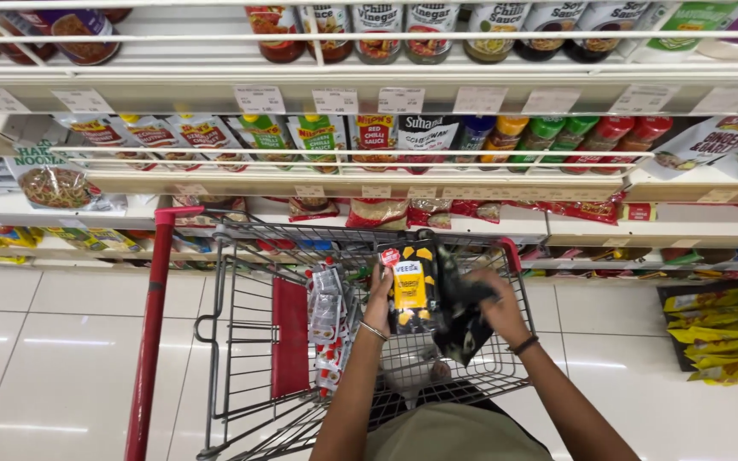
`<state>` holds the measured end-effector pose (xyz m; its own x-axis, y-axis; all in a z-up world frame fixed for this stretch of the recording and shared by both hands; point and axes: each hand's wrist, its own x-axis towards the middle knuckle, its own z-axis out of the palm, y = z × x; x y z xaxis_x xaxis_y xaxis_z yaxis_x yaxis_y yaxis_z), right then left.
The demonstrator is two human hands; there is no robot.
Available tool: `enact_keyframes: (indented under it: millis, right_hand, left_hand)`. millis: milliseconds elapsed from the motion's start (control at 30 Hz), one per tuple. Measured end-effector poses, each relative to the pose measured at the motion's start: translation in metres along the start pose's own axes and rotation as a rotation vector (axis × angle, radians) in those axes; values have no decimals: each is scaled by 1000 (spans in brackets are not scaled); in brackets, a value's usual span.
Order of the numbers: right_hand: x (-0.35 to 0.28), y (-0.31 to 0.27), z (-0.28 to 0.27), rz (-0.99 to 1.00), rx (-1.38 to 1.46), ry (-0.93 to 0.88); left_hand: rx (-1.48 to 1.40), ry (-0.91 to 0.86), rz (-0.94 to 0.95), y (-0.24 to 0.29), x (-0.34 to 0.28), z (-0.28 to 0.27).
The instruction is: Selecting and organizing sauce packets from a shopping cart onto store shelves.
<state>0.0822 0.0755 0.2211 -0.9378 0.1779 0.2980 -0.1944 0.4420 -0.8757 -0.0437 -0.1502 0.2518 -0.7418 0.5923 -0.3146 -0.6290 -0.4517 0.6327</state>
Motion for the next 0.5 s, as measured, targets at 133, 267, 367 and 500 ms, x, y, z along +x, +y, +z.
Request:
enact_keyframes:
  millis: [133, 267, 367, 500]
  right_hand:
    - [4, 1, 8, 434, 571, 414]
    - [9, -43, 54, 352, 292, 242]
    - [12, -67, 73, 61, 253, 254]
    - [33, -82, 70, 47, 176, 168]
  left_hand:
    - [87, 104, 55, -6, -1, 17]
    - [341, 96, 209, -55, 32, -11]
    - [477, 9, 273, -54, 17, 7]
    - [248, -52, 7, -77, 25, -18]
